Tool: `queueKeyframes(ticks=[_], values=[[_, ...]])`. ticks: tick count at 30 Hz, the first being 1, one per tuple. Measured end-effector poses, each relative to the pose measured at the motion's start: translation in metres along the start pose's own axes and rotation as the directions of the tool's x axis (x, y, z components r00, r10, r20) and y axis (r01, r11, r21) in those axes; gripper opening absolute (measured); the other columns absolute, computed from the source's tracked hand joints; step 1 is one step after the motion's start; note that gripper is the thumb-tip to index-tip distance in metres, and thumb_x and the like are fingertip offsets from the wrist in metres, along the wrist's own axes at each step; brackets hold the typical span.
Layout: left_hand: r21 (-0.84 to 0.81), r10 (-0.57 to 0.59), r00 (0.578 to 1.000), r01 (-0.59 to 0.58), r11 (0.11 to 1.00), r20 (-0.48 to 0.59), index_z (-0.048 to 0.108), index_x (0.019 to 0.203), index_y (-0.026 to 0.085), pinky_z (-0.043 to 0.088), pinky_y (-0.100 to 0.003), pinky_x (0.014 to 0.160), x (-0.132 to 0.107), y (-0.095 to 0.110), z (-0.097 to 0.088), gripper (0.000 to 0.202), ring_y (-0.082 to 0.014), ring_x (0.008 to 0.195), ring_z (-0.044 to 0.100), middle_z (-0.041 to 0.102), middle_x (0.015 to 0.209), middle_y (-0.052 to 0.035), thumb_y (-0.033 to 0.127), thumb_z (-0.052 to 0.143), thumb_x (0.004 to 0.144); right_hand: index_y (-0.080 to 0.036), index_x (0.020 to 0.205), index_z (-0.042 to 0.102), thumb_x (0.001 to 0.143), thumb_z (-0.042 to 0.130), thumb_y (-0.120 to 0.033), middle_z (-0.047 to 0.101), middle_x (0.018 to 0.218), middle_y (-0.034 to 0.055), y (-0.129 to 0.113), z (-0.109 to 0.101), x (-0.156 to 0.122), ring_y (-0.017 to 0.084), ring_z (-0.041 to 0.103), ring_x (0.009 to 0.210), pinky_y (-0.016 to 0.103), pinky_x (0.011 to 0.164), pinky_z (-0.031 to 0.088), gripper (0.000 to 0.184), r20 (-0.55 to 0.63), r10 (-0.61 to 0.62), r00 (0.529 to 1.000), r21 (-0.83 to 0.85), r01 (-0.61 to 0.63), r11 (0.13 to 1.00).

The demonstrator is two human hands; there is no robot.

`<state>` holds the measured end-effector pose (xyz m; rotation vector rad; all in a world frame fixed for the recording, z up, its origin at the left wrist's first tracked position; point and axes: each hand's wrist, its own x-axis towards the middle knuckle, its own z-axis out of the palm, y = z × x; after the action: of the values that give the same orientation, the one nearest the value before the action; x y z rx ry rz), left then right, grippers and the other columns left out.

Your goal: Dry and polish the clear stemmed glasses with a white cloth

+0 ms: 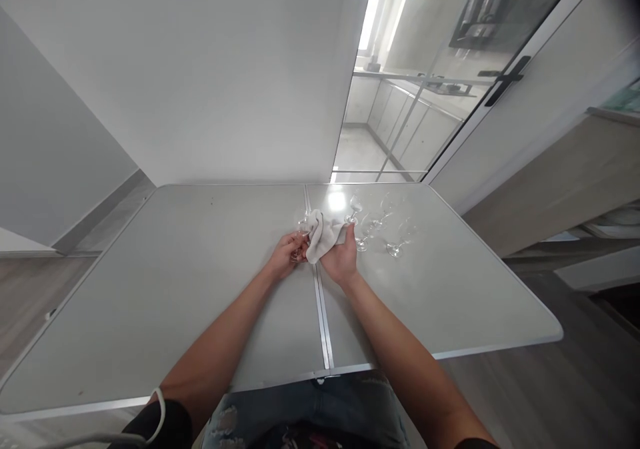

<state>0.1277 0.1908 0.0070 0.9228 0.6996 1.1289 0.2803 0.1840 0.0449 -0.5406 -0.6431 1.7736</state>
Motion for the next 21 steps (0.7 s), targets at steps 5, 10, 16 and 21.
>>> queueKeyframes(ticks=[5,10,16,21], values=[[0.003,-0.017,0.995,0.017,1.000,0.103,0.061,0.081,0.014,0.030,-0.020,0.044,-0.0021,0.0022,0.0000,0.045,-0.0072,0.042,0.041,0.057,0.055,-0.0017,0.057,0.070,0.084,-0.022,0.110,0.068,0.088,0.056,-0.069,0.075,0.094,0.0060,-0.0011,-0.0023,0.0014,0.024,0.071,0.087,0.035,0.070,0.061,0.054,-0.008,0.014,1.000,-0.085,-0.014,0.996],[0.173,0.027,0.992,-0.048,0.984,0.124,0.058,0.084,0.015,0.032,-0.021,0.046,-0.0031,-0.0026,0.0050,0.047,-0.0087,0.044,0.046,0.062,0.059,-0.0027,0.061,0.068,0.085,-0.025,0.111,0.064,0.080,0.076,-0.047,0.075,0.097,0.0019,0.0033,-0.0030,0.0038,0.018,0.069,0.073,0.030,0.060,0.060,0.040,-0.066,-0.054,0.996,-0.177,0.041,0.983],[0.353,0.200,0.979,-0.198,0.914,0.032,0.062,0.084,0.015,0.033,-0.022,0.050,-0.0032,-0.0070,0.0051,0.047,-0.0093,0.050,0.045,0.056,0.058,0.0016,0.061,0.071,0.081,-0.022,0.106,0.070,0.081,0.069,-0.064,0.073,0.083,0.0045,0.0049,0.0004,0.0003,0.023,0.072,0.084,0.030,0.060,0.059,0.048,-0.004,-0.006,1.000,-0.220,0.005,0.975],[0.356,0.149,0.982,-0.180,0.917,0.113,0.058,0.058,0.014,0.032,-0.024,0.051,-0.0023,-0.0045,0.0070,0.064,-0.0096,0.050,0.042,0.052,0.054,-0.0012,0.074,0.062,0.079,-0.025,0.100,0.069,0.077,0.078,-0.052,0.071,0.079,0.0016,0.0015,-0.0003,-0.0021,0.021,0.071,0.085,0.028,0.065,0.059,0.037,0.000,-0.081,0.997,-0.231,0.079,0.970]])
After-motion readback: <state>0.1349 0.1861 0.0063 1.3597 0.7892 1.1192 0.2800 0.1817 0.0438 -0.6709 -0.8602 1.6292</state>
